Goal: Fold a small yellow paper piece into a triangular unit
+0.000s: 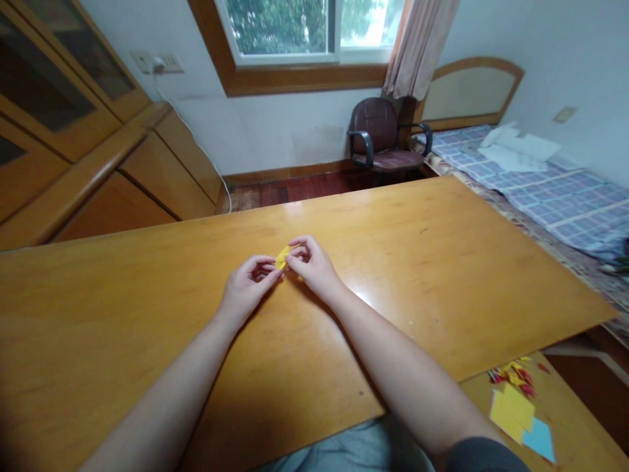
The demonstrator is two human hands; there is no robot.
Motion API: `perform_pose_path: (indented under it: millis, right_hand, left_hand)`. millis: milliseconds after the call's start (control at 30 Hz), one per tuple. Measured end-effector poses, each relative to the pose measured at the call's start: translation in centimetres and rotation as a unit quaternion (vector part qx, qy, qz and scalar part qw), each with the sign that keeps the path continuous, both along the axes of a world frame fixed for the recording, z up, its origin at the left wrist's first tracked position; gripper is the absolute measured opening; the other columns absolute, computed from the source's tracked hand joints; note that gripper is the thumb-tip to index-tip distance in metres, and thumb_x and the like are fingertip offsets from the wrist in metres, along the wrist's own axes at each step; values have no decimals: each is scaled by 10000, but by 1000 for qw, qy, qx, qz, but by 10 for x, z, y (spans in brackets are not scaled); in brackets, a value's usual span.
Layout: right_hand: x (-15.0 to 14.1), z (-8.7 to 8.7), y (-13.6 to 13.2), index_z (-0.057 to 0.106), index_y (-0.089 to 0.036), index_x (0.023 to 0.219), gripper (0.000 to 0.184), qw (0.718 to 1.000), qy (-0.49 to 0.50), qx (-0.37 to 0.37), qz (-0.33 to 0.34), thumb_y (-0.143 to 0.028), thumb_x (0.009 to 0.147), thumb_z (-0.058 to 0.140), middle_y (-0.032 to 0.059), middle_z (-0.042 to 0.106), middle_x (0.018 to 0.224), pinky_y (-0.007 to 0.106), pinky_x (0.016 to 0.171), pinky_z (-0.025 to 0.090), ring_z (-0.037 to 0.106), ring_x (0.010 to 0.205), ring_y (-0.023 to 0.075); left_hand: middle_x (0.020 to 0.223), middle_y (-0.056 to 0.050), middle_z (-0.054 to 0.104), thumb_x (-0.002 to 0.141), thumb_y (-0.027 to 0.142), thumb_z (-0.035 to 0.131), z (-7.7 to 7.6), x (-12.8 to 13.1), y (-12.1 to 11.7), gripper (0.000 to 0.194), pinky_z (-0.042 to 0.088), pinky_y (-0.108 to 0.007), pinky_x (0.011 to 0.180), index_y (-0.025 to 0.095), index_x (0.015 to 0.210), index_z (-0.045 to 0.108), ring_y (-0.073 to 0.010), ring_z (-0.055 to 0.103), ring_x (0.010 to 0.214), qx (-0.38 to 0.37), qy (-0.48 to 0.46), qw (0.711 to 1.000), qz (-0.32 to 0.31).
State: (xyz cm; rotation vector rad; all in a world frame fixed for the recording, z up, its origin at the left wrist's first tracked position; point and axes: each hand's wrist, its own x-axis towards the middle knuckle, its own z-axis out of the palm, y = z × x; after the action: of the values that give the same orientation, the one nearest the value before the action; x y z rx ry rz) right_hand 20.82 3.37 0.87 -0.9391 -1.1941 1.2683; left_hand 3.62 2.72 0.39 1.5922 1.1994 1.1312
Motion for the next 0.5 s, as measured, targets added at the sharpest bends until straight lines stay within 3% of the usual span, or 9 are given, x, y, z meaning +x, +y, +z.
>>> perform_pose_path:
  millis: [267,500]
  right_hand:
    - [0,4,-2,515,-205,1005,291,999,-26,-12,-29,-272,768,671,-62,615,702,254,626,484,613,614,116]
    - [0,1,-1,486,-218,1054,307,1000,-9,-4,-15,-293,809,655,-77,596,676,247,613,487,627,590,115]
  left_hand:
    - [819,-35,735,769,338,743,3,1,-1,253,554,-298,740,195,963,666,-178,711,748,-6,13,1000,-10]
    - [817,-37,732,745,346,766,1,1,0,283,554,-294,738,183,955,670,-174,707,741,-19,-15,1000,-6]
